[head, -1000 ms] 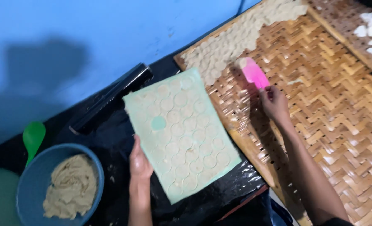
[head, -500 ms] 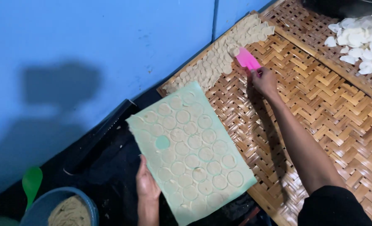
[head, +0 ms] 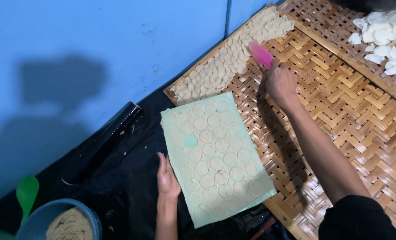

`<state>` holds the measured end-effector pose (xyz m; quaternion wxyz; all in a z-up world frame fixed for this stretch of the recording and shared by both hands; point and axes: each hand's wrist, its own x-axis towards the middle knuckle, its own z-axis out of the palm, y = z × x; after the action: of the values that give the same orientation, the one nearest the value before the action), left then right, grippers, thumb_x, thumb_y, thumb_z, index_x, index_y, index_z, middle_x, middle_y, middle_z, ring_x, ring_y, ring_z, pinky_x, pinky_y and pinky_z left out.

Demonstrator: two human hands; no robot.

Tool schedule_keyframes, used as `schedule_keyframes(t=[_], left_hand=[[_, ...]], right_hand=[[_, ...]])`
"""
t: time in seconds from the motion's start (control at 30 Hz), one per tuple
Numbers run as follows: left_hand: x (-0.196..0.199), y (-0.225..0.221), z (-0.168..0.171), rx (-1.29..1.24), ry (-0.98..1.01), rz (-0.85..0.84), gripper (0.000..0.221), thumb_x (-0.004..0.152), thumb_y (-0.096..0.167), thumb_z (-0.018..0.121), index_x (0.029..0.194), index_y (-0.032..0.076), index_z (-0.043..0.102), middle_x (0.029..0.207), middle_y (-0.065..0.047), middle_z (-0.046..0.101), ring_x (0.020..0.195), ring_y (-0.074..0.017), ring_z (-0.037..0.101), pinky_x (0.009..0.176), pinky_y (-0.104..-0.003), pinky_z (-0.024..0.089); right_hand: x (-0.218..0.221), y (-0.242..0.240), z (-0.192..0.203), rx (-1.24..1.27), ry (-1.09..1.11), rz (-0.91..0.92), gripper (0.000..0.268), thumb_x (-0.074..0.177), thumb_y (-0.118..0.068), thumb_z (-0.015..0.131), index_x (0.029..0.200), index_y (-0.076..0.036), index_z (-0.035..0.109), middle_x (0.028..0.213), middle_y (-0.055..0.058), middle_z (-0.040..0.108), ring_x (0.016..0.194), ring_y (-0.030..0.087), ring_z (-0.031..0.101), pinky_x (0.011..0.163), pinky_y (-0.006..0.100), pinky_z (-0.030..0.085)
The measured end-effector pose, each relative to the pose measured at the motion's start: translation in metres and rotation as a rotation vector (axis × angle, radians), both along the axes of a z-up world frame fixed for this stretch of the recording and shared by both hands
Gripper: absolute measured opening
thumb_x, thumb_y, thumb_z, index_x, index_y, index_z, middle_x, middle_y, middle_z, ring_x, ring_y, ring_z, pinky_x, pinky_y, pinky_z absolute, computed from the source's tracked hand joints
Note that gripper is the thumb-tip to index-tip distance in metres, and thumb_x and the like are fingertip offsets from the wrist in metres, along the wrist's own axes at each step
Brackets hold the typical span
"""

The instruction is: Using a small circular mold to cut out dough discs from a flat sheet, then transferring them to a drying tray.

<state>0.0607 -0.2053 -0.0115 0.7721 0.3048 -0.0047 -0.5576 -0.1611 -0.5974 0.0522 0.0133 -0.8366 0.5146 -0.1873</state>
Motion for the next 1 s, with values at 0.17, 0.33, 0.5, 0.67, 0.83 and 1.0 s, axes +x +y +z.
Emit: schedule_keyframes(t=[0.17,0.33,0.5,0.67,0.83,1.0], left_hand=[[0.000,-0.002,0.004,-0.056,-0.003,-0.037,0.077,0.102,0.061,0.035,0.151,0.003,0.042,0.149,-0.014,0.052,0.134,-0.0303,0.051,0.113,-0.045,0.038],[-0.002,0.000,0.001,-0.044,-0.068,-0.025,0.074,0.103,0.059,0.036,0.151,0.003,0.042,0.150,-0.013,0.052,0.136,-0.0289,0.050,0.114,-0.044,0.038],[0.000,-0.001,-0.014,-0.076,-0.099,-0.020,0.074,0.104,0.058,0.037,0.152,0.002,0.040,0.151,-0.012,0.050,0.137,-0.0270,0.049,0.115,-0.042,0.038],[-0.002,-0.001,0.001,-0.039,-0.103,-0.045,0.073,0.104,0.057,0.036,0.154,0.004,0.040,0.152,-0.012,0.051,0.136,-0.0268,0.050,0.114,-0.042,0.039],[-0.002,-0.001,-0.001,-0.091,-0.052,-0.092,0.071,0.105,0.055,0.035,0.156,0.007,0.037,0.154,-0.011,0.049,0.137,-0.0265,0.050,0.114,-0.042,0.039],[-0.004,0.001,0.000,-0.082,-0.069,-0.108,0.071,0.105,0.055,0.035,0.157,0.008,0.037,0.155,-0.010,0.048,0.138,-0.0268,0.049,0.115,-0.042,0.039]], right_hand=[[0.001,0.005,-0.006,-0.053,0.016,0.023,0.045,0.099,-0.006,0.056,0.143,0.004,0.054,0.096,0.036,0.066,0.074,0.048,0.069,0.060,0.059,0.054],[-0.003,0.008,-0.014,0.042,-0.073,-0.027,0.047,0.099,-0.009,0.060,0.139,0.012,0.050,0.089,0.034,0.068,0.069,0.047,0.069,0.055,0.058,0.054],[-0.013,0.050,-0.001,0.097,-0.205,-0.028,0.031,0.102,-0.010,0.062,0.127,0.006,0.065,0.086,0.030,0.070,0.071,0.041,0.069,0.063,0.056,0.053],[-0.005,0.163,0.037,0.445,-0.340,0.001,0.033,0.107,-0.017,0.052,0.132,0.000,0.064,0.084,0.021,0.074,0.053,0.030,0.065,0.050,0.048,0.053],[-0.010,0.211,0.016,0.327,-0.286,0.078,0.033,0.101,-0.017,0.060,0.127,0.001,0.068,0.089,0.026,0.073,0.064,0.036,0.070,0.063,0.049,0.055],[-0.011,0.212,0.003,0.163,-0.264,0.141,0.030,0.097,-0.014,0.062,0.122,0.002,0.070,0.097,0.028,0.071,0.077,0.045,0.070,0.074,0.053,0.055]])
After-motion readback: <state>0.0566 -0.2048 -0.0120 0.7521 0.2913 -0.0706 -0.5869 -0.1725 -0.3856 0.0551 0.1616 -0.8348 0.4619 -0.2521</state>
